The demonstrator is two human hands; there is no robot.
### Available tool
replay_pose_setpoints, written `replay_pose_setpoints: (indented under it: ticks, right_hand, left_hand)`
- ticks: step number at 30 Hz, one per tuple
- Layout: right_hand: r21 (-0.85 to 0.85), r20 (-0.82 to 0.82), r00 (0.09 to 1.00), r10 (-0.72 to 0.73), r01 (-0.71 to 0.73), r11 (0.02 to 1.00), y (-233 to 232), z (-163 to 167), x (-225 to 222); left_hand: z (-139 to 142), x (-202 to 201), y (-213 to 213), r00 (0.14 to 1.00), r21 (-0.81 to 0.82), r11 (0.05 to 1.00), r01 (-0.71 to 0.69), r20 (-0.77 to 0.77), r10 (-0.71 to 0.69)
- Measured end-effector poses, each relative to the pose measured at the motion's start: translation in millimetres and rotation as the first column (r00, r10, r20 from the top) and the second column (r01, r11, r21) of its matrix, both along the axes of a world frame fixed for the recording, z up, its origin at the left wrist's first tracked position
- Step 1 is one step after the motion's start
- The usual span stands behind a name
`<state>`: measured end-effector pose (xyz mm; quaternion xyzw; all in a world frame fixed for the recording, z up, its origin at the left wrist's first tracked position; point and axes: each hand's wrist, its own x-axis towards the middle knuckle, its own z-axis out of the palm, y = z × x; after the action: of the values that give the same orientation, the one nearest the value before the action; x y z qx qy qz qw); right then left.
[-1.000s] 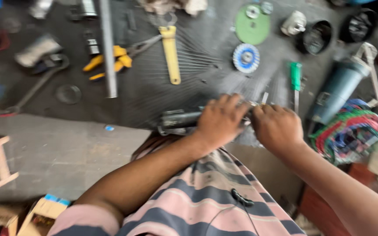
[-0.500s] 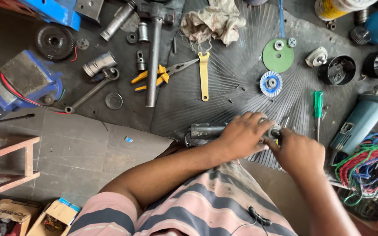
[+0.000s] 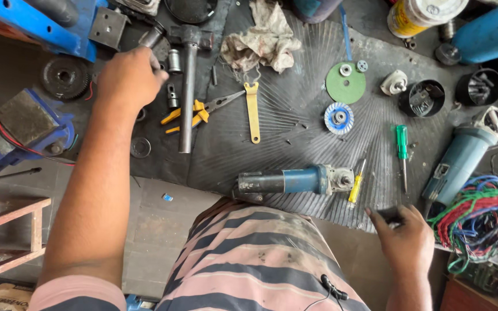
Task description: The person repairs an angle grinder at a cluttered workbench. They hold and turn a bevel gear by hand, fit it into the grinder's gear housing, tap parts with a hammer, and use a screwdriver to work on the housing, handling small components one at a time.
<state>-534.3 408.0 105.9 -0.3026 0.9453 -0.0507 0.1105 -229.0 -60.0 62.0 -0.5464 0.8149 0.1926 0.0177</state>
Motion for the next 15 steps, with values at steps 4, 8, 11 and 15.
replay_pose_setpoints:
  ticks: [4,8,11,15]
  right_hand:
    - [-0.088,0.034,0.999,0.013,-0.01,0.996,-3,-2,-5]
    - [-0.088,0.04,0.999,0.025,-0.021,0.996,12,-9,-14]
    - [-0.049,0.117,0.99,-0.074,0.081,0.996,28,-16,-21]
    - [-0.064,0.144,0.981,-0.132,0.142,0.988,38,-23,-26]
  left_hand:
    - [-30,-14,10,0.985,-0.057,0.995,0.079,0.158,-0.069]
    - [-33,-21,17,0.979,0.115,0.993,-0.038,0.202,0.014]
    - [1,-26,44,0.997,-0.177,0.981,0.078,0.035,-0.072]
    - [55,-67,137,0.837,0.076,0.99,-0.119,-0.528,0.141]
